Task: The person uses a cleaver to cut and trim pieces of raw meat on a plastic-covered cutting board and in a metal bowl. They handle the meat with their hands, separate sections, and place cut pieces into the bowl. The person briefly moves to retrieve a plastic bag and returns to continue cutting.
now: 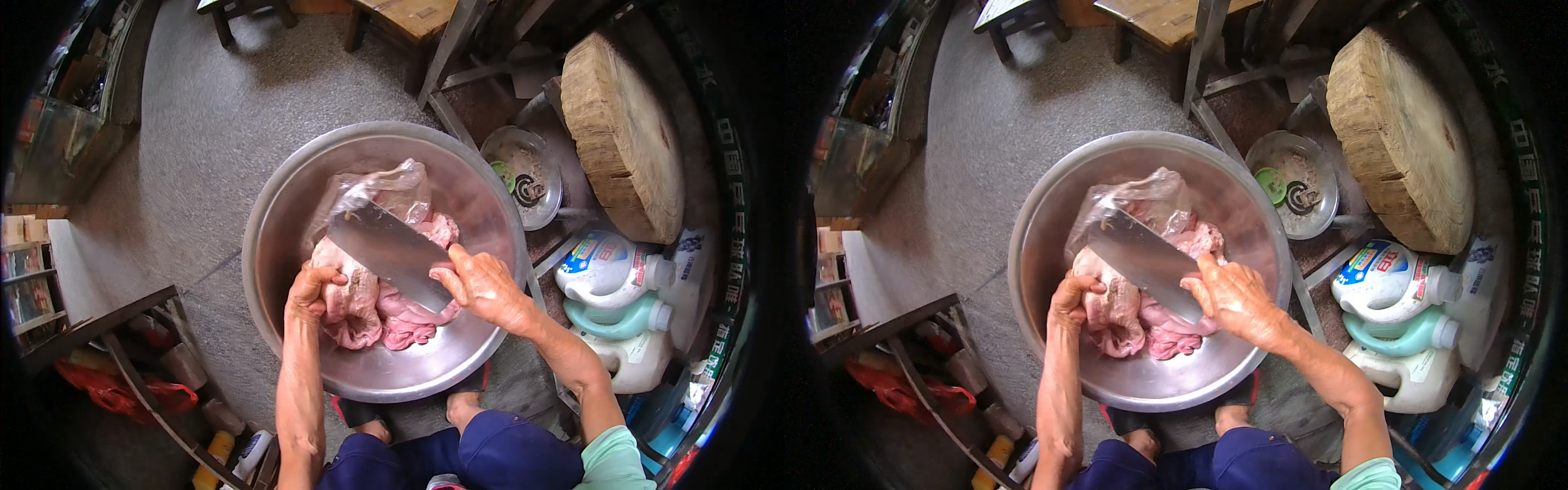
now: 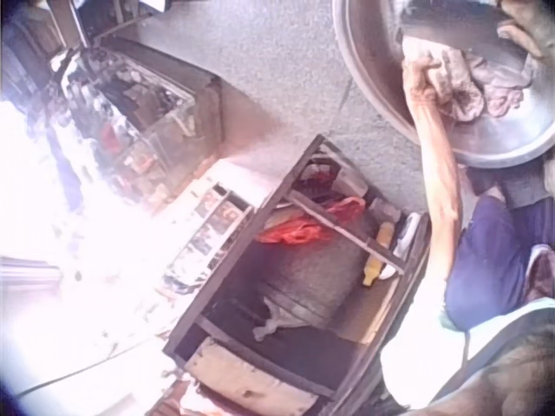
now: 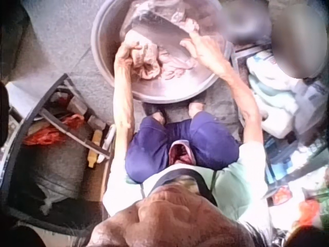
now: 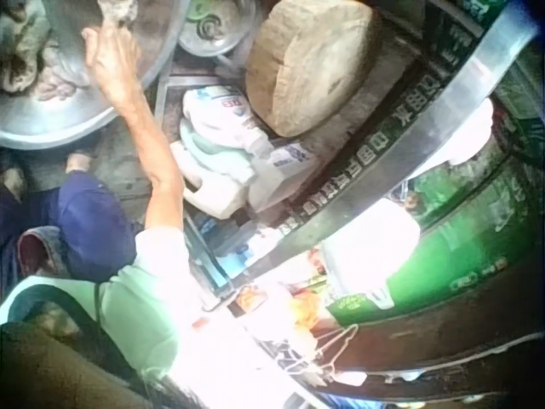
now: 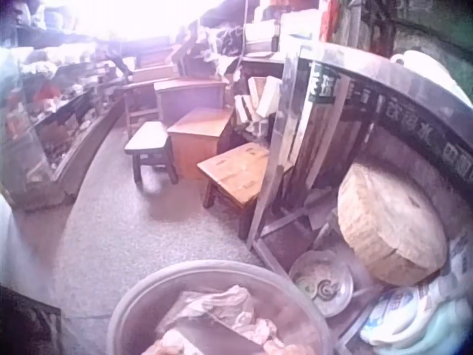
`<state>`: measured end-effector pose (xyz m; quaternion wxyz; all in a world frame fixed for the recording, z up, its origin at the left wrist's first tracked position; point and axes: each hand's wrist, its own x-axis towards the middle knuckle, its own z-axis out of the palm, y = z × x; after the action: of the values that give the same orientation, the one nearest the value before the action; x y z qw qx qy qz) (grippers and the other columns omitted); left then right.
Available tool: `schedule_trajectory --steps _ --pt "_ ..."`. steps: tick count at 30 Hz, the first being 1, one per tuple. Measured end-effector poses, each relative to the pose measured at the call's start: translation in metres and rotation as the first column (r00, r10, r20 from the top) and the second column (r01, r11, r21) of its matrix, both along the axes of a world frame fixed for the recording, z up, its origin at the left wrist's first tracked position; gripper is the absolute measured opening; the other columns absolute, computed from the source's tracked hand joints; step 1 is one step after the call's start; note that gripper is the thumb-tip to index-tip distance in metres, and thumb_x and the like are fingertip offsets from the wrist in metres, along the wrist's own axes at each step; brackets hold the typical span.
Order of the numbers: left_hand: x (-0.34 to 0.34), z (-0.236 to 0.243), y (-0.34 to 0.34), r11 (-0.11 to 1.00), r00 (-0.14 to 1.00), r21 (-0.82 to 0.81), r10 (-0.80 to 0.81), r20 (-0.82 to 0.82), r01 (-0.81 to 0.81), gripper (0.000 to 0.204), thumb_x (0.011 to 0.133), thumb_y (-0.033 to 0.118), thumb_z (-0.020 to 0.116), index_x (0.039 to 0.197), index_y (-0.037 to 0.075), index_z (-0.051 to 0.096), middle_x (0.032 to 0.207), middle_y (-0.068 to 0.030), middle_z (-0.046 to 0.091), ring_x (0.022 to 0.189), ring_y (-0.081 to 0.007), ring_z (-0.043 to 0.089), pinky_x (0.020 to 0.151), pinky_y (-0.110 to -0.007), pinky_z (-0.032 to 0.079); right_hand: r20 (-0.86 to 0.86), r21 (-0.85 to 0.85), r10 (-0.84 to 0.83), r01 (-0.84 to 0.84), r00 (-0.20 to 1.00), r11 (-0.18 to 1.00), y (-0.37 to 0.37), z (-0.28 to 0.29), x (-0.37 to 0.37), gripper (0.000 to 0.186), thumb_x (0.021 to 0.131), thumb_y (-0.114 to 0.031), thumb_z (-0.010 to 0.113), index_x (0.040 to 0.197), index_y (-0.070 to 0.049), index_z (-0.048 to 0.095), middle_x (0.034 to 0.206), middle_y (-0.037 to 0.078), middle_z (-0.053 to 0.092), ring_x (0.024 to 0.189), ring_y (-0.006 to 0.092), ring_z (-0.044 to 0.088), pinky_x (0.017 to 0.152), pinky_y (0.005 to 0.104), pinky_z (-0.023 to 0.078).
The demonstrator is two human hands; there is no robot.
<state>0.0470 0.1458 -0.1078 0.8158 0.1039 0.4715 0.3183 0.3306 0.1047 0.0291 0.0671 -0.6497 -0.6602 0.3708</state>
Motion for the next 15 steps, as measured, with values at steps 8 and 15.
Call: schedule_trajectory --steps 8,15 --pt "0.000 0.003 -0.005 0.996 0.992 -0.001 0.086 0.097 -0.086 0.051 0.060 -0.012 0.064 0.110 -0.004 0.068 0.101 -0.0119 0.071 0.095 -0.0262 0.068 0.090 -0.038 0.055 0.148 0.032 -0.048 0.043 0.988 0.999 0.021 -0.025 0.026 0.038 0.095 -0.032 0.065 0.084 0.002 0.052 0.079 0.023 0.068 0.077 0.0444 0.065 0.068 0.0504 0.051" --pt "-0.018 -0.028 -0.004 0.956 0.965 -0.222 0.224 0.139 -0.190 0.036 0.063 -0.011 0.058 0.097 -0.005 0.065 0.095 -0.0161 0.068 0.096 -0.0320 0.068 0.094 -0.047 0.055 -0.052 -0.040 -0.058 0.056 0.997 0.998 0.001 0.001 0.006 0.035 0.095 -0.032 0.066 0.091 0.001 0.054 0.082 0.025 0.068 0.078 0.0461 0.064 0.067 0.0503 0.049"
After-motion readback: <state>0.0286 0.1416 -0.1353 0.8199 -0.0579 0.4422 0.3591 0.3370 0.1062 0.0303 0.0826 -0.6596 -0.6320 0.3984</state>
